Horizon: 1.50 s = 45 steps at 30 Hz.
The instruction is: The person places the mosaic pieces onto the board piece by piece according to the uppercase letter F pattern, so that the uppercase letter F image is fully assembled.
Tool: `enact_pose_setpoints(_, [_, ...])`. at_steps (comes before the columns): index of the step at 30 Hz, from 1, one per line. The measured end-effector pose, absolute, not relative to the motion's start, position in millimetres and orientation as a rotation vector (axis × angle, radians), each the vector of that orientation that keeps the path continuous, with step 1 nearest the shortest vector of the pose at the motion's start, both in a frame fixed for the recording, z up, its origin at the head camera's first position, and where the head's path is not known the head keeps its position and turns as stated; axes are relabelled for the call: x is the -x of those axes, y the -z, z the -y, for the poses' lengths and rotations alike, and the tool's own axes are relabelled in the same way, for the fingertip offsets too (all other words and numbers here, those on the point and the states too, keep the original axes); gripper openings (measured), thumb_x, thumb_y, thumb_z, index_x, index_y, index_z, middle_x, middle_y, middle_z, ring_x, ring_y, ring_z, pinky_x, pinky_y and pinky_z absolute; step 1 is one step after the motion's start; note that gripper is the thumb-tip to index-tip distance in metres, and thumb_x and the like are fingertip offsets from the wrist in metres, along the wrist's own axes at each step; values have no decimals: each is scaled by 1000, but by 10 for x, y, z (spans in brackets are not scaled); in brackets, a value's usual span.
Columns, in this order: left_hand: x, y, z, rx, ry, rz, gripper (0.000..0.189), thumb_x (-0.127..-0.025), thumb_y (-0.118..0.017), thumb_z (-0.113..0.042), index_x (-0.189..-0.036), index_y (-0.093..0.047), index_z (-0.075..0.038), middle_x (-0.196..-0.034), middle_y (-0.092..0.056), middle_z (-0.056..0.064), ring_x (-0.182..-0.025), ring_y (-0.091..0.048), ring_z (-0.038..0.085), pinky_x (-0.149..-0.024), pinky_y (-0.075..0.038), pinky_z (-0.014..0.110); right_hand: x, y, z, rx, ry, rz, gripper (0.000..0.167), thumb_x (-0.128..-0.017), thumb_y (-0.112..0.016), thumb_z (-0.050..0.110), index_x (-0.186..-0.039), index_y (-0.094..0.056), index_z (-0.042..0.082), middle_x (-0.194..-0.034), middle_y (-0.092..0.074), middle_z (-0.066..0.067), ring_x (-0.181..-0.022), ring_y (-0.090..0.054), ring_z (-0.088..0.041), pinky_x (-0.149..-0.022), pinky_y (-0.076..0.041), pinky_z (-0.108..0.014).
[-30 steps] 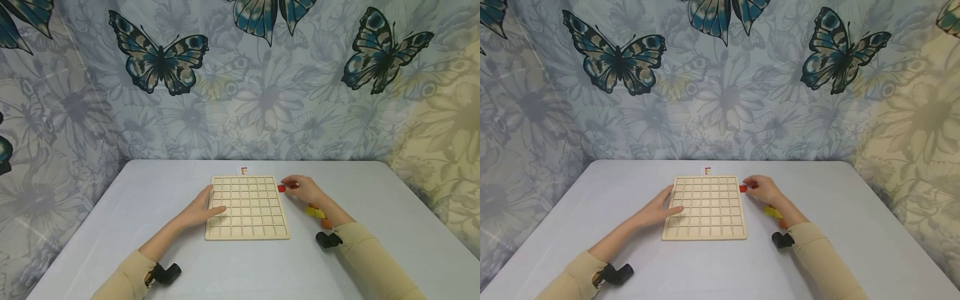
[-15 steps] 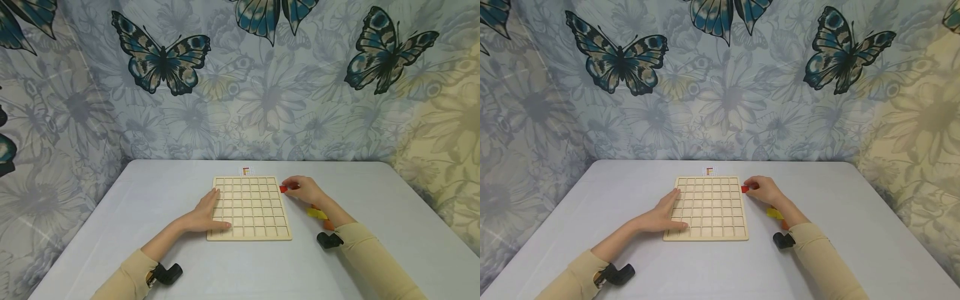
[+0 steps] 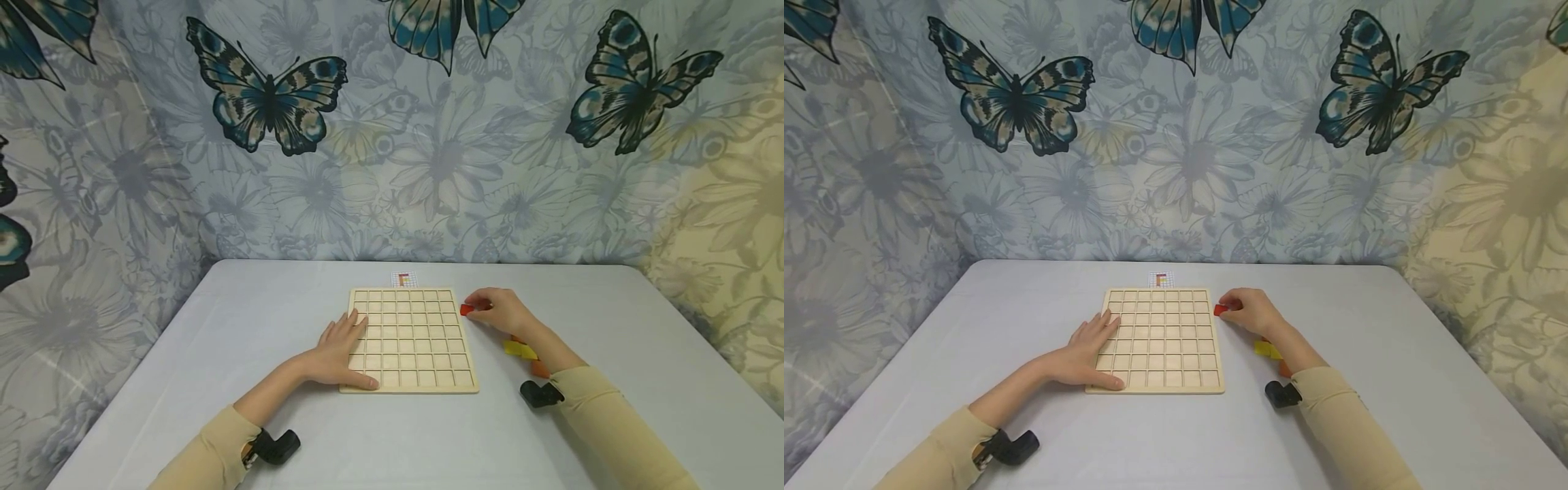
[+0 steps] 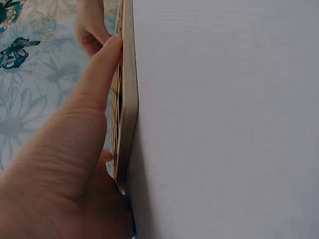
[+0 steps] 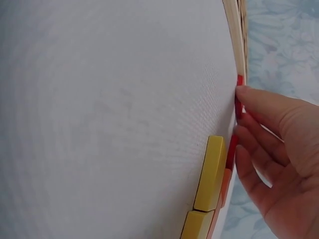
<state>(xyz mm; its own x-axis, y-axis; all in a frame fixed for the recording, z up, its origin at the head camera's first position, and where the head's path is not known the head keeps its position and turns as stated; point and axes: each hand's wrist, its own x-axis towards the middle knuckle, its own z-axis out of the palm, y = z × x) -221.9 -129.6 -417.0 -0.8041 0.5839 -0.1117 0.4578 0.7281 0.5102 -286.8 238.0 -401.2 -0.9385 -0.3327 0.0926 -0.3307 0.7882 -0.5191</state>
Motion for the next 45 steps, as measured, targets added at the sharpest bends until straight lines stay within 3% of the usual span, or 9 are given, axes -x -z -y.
enact_pose_setpoints(14, [2214,4183,1292,-875,-599,-2689,117,-78,-70,-65,-157,-7,-3,-160,9,23,-145,13,40,-113,5,60,2860,3995,-2403,503,880,-3020,33,-87,-75,20,-115,-69,2,-95,-69,-6,-87,-60,-23,-77,-50,-39])
enact_pose_setpoints(26, [2209,4199,1299,-855,-616,-2693,117,-77,-71,-65,-157,-9,-5,-161,7,21,-146,11,39,-113,4,59,2841,3952,-2124,390,1113,-2900,39,-84,-78,31,-115,-70,9,-93,-69,-1,-85,-62,-18,-68,-48,-30])
enact_pose_setpoints(39, [2232,4205,1303,-833,-716,-2690,111,-79,-72,-60,-157,-14,-6,-161,3,20,-146,9,39,-113,4,58,2864,3920,-1710,415,1286,-2733,34,-84,-77,28,-113,-71,12,-96,-69,-1,-94,-64,-20,-78,-52,-34])
enact_pose_setpoints(45, [2220,4196,1304,-829,-723,-2695,111,-79,-73,-60,-157,-15,-7,-161,2,20,-146,8,39,-113,4,58,2886,3948,-1567,445,1271,-2734,30,-84,-78,29,-109,-73,14,-100,-69,0,-94,-64,-18,-77,-51,-34])
